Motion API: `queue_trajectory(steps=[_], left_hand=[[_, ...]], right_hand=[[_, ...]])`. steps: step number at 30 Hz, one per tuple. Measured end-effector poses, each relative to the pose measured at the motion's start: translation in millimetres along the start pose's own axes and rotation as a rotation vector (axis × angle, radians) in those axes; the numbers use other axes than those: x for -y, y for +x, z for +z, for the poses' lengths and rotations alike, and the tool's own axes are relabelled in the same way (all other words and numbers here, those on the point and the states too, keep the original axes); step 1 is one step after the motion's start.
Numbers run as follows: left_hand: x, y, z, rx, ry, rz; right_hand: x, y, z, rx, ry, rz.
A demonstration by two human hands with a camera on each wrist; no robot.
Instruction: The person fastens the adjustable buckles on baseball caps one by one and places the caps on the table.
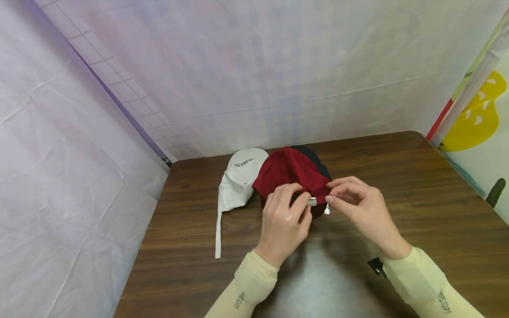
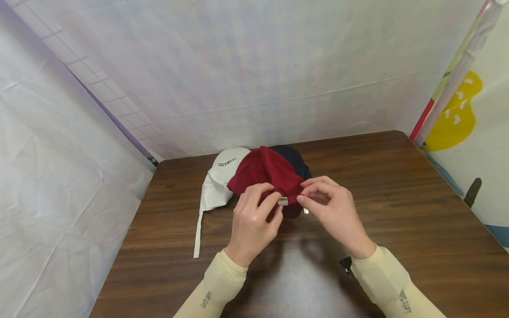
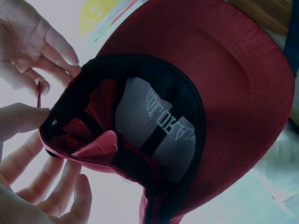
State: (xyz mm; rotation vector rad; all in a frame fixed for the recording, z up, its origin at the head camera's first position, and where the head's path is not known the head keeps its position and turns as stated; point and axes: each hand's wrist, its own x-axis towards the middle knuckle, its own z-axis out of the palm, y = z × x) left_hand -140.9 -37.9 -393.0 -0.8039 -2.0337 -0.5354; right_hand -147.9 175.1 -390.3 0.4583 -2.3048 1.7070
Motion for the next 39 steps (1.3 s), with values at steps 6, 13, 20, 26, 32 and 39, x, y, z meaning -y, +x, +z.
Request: queue_trajectory(steps=[6,13,20,26,32,39], left_hand=[[0.7,-1.6,0.3,-0.002,0.002,-0.001],[1.3,-2.1,0.5,-0.010,0.002,0.003],[2.1,-2.1,-0.1,-0.010,0.003,0.001],[2.2,-2.0,-0.6,-0.004,0.005,-0.005],[1.8,-1.3,-0.9,-0.003,0.005,-0.004],[1.4,-0.9,-1.7,0.002,0.009,-0.007]], right_hand=[[0.6,-0.3,0.4,0.003,0.002,0.001],[0.9,-0.5,-0.6,0.004,0.003,0.009],[-0.4,-0.4,-1.1,0.005,0.002,0.011],[-1.9,0.2,-1.6,0.005,-0.004,0.010],[-1.8,0.1,-2.1,0.004,0.000,0.008],[-1.0,-0.5,-2.4,0.003,0.005,0.009]])
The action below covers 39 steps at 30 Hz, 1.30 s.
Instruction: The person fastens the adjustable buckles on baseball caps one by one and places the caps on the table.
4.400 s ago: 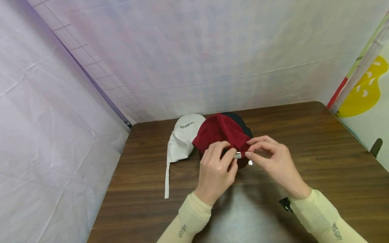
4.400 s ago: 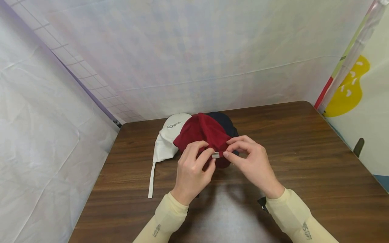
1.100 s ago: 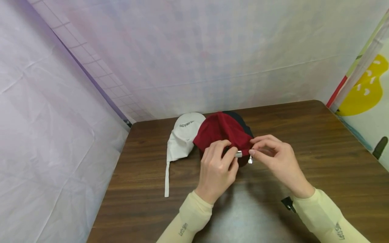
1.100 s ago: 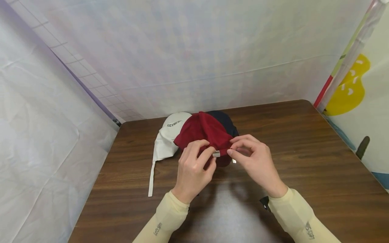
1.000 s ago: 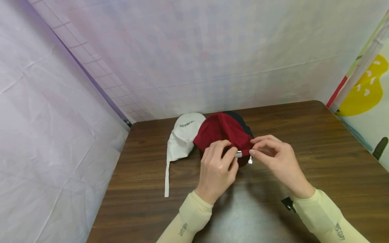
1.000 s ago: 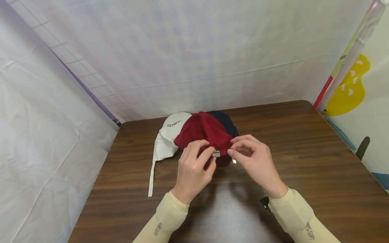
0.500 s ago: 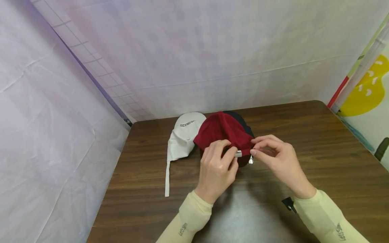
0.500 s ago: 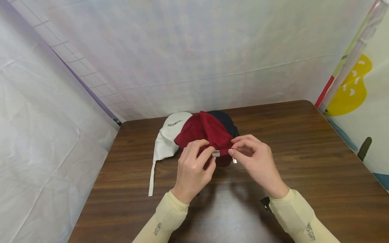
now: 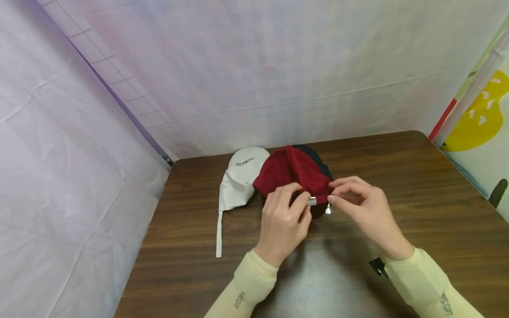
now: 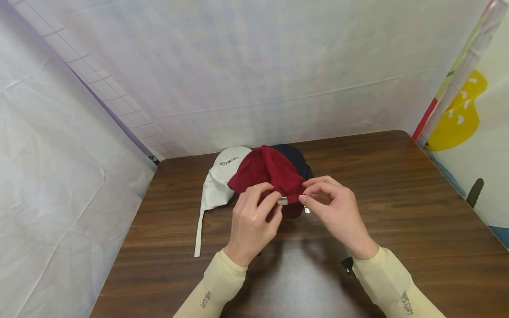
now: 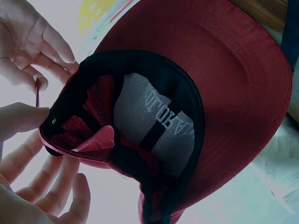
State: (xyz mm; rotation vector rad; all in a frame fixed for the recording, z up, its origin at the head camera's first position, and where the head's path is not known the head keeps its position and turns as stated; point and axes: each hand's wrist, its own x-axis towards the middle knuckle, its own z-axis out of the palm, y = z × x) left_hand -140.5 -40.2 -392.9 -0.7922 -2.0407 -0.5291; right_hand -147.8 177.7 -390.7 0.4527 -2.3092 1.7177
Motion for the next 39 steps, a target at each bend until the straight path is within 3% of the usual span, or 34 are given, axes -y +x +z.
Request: queue_trajectory(steps=[39], left_hand=[[1.8,0.8,2.4,0.017,0.023,0.006]], right_hand=[[-2.8,1.8,-5.0,-0.006,0.003,0.005]])
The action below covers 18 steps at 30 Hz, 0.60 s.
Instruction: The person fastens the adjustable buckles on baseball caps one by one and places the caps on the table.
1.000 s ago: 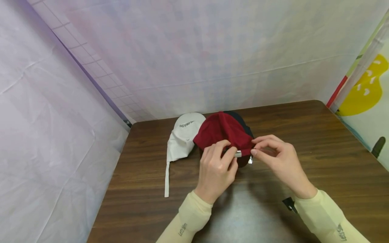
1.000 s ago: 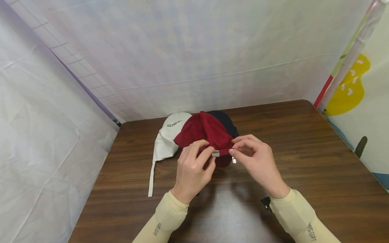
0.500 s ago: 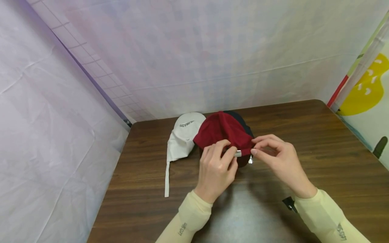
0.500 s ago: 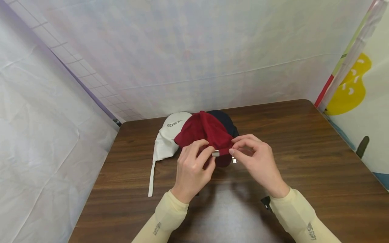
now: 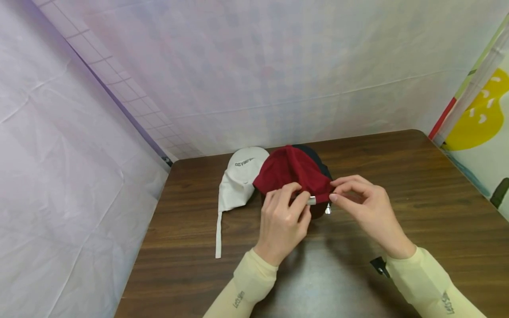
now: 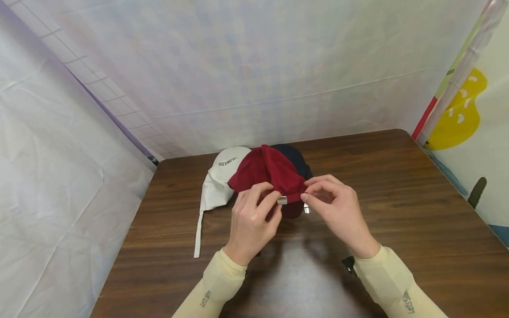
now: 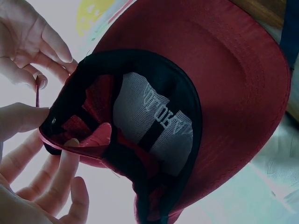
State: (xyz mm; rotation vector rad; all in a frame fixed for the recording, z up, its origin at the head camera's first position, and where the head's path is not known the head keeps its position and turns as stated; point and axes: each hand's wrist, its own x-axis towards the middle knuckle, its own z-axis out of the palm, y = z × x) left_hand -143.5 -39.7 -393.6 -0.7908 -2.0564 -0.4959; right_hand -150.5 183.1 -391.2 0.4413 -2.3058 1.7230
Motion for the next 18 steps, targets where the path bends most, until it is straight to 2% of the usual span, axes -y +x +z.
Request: queue_trajectory(steps=[18], left_hand=[[-2.4,-0.8,-1.2,0.009,0.013,-0.031]], right_hand=[[0.0,-1.2,0.1,-0.018,0.002,-0.006]])
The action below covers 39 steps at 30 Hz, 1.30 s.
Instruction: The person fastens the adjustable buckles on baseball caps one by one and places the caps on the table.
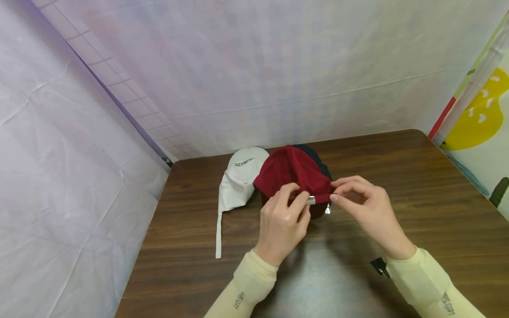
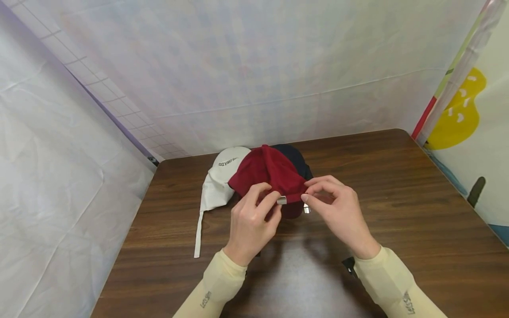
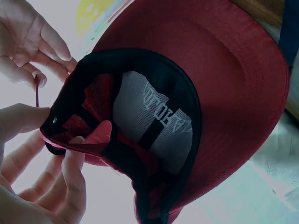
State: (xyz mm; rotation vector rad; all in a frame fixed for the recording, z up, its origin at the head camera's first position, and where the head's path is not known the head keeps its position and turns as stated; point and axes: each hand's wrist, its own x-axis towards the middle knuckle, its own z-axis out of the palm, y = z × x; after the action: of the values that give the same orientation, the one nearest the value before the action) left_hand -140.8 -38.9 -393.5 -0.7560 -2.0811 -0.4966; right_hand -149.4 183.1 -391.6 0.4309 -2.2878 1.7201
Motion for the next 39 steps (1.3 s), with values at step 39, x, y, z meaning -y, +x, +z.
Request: queue_trajectory(steps=[39], left_hand=[[-1.0,0.7,-2.4,0.044,-0.130,-0.033]], right_hand=[[2.7,-2.6,-1.3,-0.003,0.001,0.002]])
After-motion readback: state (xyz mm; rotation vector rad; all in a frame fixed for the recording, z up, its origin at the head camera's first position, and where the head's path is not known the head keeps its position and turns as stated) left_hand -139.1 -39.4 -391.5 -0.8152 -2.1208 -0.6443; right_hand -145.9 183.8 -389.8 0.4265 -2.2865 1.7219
